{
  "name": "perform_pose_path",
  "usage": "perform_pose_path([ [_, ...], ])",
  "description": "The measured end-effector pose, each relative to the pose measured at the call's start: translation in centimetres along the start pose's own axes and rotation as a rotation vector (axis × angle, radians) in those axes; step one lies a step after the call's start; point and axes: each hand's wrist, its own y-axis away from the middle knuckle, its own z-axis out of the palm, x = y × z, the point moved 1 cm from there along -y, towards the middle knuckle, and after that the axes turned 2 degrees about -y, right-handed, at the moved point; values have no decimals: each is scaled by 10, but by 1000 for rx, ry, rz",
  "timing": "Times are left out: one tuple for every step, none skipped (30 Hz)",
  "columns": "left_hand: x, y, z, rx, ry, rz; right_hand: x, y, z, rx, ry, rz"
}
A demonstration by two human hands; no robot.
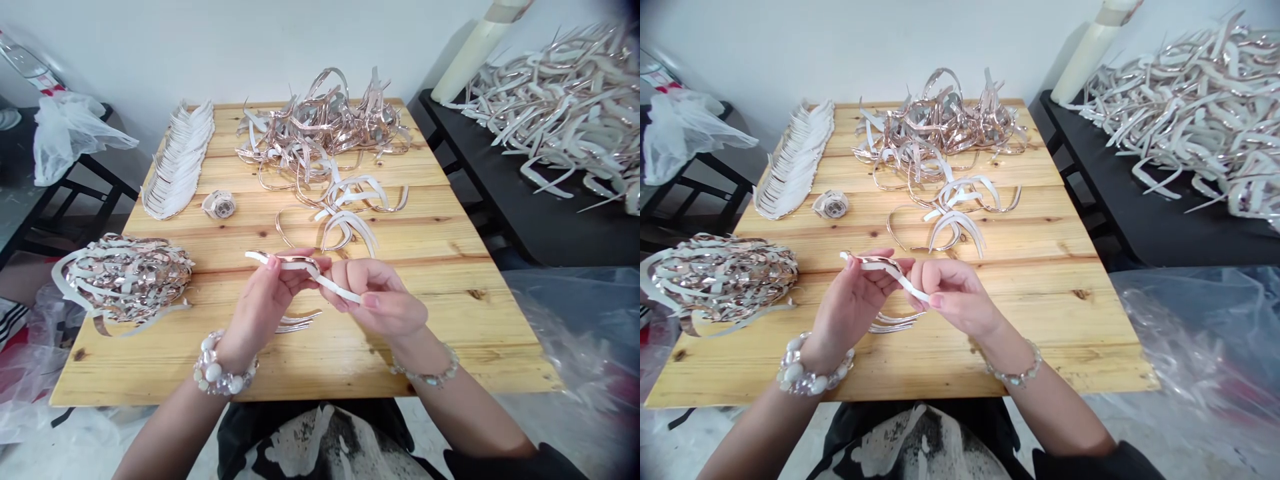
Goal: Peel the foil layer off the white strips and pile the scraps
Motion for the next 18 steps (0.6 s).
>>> perform_pose_path([
  [0, 0, 0, -19, -78, 59, 1, 1, 0, 13, 21, -3],
  [0, 1, -1, -39, -167, 107, 3, 2, -1, 21, 42, -6],
  [0, 2, 0, -55, -259, 132, 4, 3, -1, 24, 59, -9],
  [-1, 2, 0, -67, -338, 131, 4, 4, -2, 19, 72, -6],
  [-1, 2, 0, -74, -390, 107, 4, 4, -2, 13, 82, -1],
  [-3, 2, 1, -80, -404, 71, 4, 5, -2, 7, 90, 6],
  [-4, 2, 1, -85, -382, 33, 4, 5, -2, 4, 96, 12],
  [-6, 2, 2, -92, -328, 3, 3, 5, -1, 5, 95, 12],
  [-8, 2, 4, -101, -249, -21, 2, 4, -1, 10, 85, 7],
  [-10, 2, 5, -108, -160, -45, 1, 4, -1, 16, 66, 2],
  [-11, 3, 6, -110, -73, -68, 1, 3, 0, 22, 40, -4],
  [-12, 3, 8, -109, 4, -90, 0, 2, 0, 30, 10, -7],
  [-12, 3, 9, -109, 70, -107, 1, 1, 0, 38, -21, -4],
  [-12, 4, 11, -110, 124, -118, 1, 0, 0, 47, -54, 3],
  [-12, 4, 12, -112, 165, -129, 1, -1, 1, 56, -87, 12],
  [-11, 5, 13, -115, 194, -139, 1, -2, 1, 64, -123, 23],
  [-11, 5, 14, -115, 219, -149, 1, -3, 1, 77, -166, 32],
  [-10, 5, 14, -109, 242, -160, 1, -5, 1, 90, -218, 43],
])
